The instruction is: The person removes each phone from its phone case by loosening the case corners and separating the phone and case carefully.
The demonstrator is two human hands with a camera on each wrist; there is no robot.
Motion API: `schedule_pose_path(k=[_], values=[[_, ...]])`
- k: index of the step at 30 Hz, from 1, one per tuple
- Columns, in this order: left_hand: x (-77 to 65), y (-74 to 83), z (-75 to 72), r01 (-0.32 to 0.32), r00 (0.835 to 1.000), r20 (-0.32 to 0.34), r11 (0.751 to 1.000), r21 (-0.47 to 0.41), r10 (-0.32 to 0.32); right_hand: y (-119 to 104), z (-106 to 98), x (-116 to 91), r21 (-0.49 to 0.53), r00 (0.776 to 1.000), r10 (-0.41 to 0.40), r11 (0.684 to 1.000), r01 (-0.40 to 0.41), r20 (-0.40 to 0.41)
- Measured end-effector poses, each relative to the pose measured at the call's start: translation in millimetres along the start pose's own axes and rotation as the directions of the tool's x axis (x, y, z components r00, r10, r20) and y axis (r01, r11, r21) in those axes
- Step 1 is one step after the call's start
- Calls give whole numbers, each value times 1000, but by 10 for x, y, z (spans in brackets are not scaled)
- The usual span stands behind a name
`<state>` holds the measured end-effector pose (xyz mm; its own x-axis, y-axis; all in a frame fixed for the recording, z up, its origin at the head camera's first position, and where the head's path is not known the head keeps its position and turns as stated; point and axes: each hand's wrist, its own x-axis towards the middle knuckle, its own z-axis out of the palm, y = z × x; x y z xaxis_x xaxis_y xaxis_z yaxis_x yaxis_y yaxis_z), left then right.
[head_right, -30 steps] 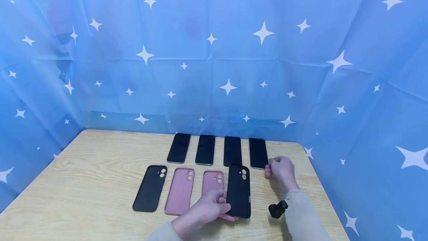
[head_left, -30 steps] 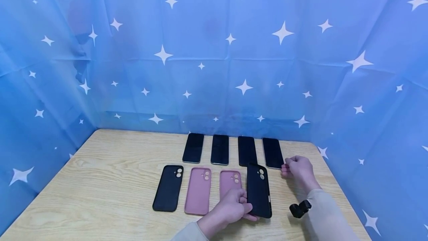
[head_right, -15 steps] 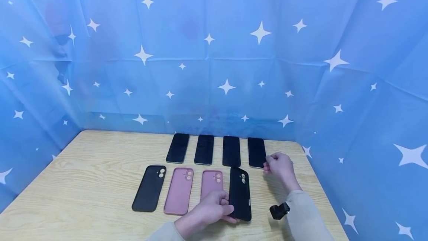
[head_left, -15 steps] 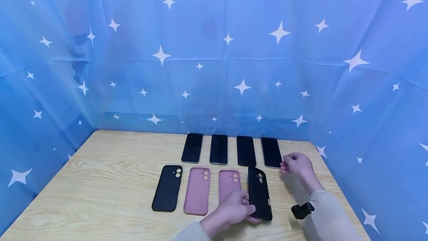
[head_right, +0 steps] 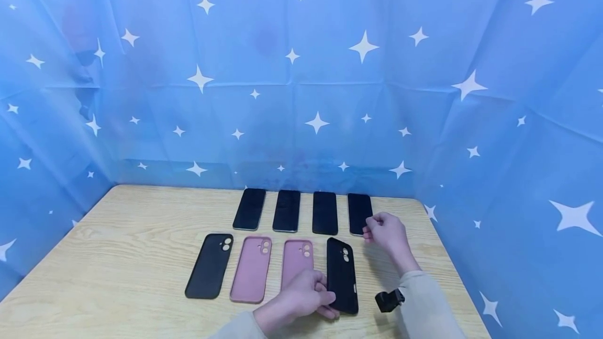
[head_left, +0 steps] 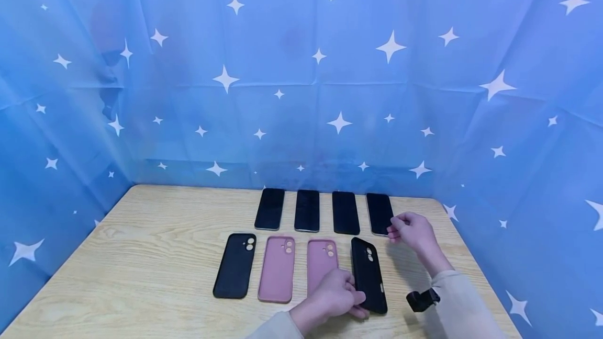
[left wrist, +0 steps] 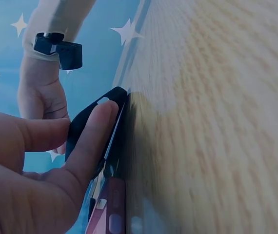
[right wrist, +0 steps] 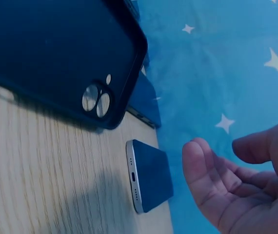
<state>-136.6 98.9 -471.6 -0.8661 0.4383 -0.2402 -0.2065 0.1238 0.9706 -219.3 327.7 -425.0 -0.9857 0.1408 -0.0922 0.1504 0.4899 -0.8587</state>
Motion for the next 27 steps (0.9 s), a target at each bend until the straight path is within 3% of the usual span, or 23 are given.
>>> schedule_pose_path(k=[6, 13, 18, 25, 27], values=[[-6, 17, 14, -13, 998, -56, 983, 183, 24, -19, 46, -10, 0, 1000, -15, 1000, 15, -2], [-22, 51, 51, -20, 988, -131, 912, 410, 81, -25, 85, -18, -5, 1000, -25, 1000, 25, -1], [-29, 46, 60, -15, 981, -163, 878, 479, 106, -30, 97, -17, 0, 1000, -29, 1000, 29, 1], [-42, 23, 43, -45, 971, -181, 861, 506, 157, -22, 110, -24, -16, 999, -33, 999, 33, -5], [-51, 23, 22, -68, 965, -179, 839, 540, 193, -18, 111, -28, -15, 999, -34, 999, 34, -1]])
